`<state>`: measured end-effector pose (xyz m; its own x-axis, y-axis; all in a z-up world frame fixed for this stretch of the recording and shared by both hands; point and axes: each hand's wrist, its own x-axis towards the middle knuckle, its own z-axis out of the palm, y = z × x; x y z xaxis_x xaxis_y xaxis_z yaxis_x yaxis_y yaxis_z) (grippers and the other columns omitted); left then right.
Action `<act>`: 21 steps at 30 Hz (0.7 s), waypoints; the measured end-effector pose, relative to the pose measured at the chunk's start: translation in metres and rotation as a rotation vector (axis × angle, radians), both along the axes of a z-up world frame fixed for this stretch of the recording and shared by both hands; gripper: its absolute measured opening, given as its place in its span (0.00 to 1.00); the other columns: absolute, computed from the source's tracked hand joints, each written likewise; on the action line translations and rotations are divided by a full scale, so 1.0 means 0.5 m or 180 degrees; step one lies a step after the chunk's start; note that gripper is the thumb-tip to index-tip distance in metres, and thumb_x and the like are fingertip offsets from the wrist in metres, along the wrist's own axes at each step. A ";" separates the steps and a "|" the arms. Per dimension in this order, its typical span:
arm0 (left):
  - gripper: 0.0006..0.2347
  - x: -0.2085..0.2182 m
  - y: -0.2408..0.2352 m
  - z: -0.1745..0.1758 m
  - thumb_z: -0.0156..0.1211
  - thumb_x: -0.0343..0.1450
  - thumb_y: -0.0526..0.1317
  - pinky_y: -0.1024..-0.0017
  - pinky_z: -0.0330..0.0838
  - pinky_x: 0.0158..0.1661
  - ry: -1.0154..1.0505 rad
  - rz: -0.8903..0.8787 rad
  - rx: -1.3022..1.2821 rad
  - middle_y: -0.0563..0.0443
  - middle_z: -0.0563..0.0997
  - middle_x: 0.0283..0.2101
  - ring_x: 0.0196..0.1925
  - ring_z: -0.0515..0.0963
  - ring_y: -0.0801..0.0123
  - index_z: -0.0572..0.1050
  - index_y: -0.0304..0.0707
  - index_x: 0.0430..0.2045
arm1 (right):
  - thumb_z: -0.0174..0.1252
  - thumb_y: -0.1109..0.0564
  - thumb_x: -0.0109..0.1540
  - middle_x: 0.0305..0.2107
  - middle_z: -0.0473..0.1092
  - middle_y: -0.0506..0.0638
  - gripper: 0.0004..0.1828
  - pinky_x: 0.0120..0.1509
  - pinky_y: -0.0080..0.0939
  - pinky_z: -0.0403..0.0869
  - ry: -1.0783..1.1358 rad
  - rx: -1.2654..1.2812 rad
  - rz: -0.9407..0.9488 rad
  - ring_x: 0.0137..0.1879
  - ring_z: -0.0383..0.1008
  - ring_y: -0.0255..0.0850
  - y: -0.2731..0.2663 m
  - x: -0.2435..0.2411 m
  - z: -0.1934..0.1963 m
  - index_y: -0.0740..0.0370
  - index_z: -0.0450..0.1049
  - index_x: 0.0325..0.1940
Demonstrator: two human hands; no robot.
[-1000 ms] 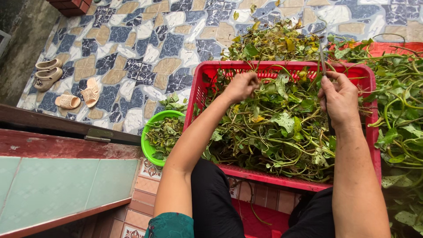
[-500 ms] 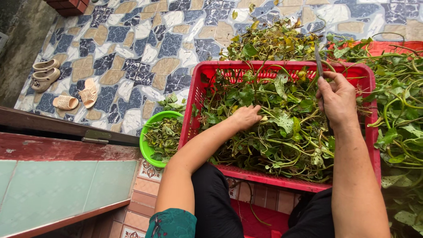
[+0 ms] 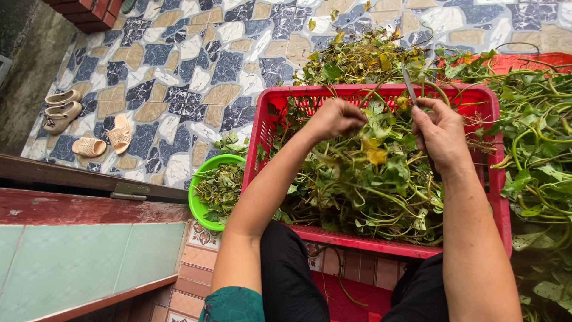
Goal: The person sits on a tiled floor and uses a knife to trim leaves and stems from a large pile of green vegetables in a red basket. They pick up bunches of the vegetable, cut the desired parts, and place the trimmed pieces into a green bowl while discarding the excess stems.
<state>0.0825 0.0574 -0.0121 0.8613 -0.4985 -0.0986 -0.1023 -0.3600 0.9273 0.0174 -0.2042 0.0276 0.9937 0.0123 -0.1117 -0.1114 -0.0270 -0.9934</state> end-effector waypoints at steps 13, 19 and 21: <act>0.10 0.021 -0.042 0.058 0.67 0.72 0.36 0.77 0.76 0.32 0.0569 -0.0556 -0.1218 0.53 0.86 0.39 0.32 0.82 0.77 0.80 0.34 0.47 | 0.60 0.53 0.66 0.22 0.66 0.38 0.20 0.21 0.27 0.57 0.0332 0.0466 0.0526 0.21 0.59 0.24 -0.001 -0.014 0.036 0.58 0.72 0.61; 0.10 0.010 -0.047 0.045 0.69 0.71 0.33 0.78 0.77 0.37 0.0656 -0.0662 -0.1348 0.55 0.84 0.38 0.36 0.81 0.78 0.81 0.35 0.45 | 0.63 0.54 0.65 0.20 0.66 0.35 0.07 0.23 0.28 0.52 0.0642 0.0116 0.0877 0.21 0.55 0.24 0.008 -0.018 0.015 0.60 0.80 0.42; 0.09 0.014 -0.039 0.031 0.69 0.70 0.32 0.77 0.79 0.38 0.0571 -0.0557 -0.1086 0.54 0.84 0.38 0.36 0.81 0.78 0.81 0.34 0.43 | 0.60 0.55 0.65 0.21 0.71 0.35 0.06 0.25 0.28 0.55 0.0707 -0.0046 0.0825 0.23 0.58 0.24 0.010 -0.010 -0.001 0.58 0.80 0.40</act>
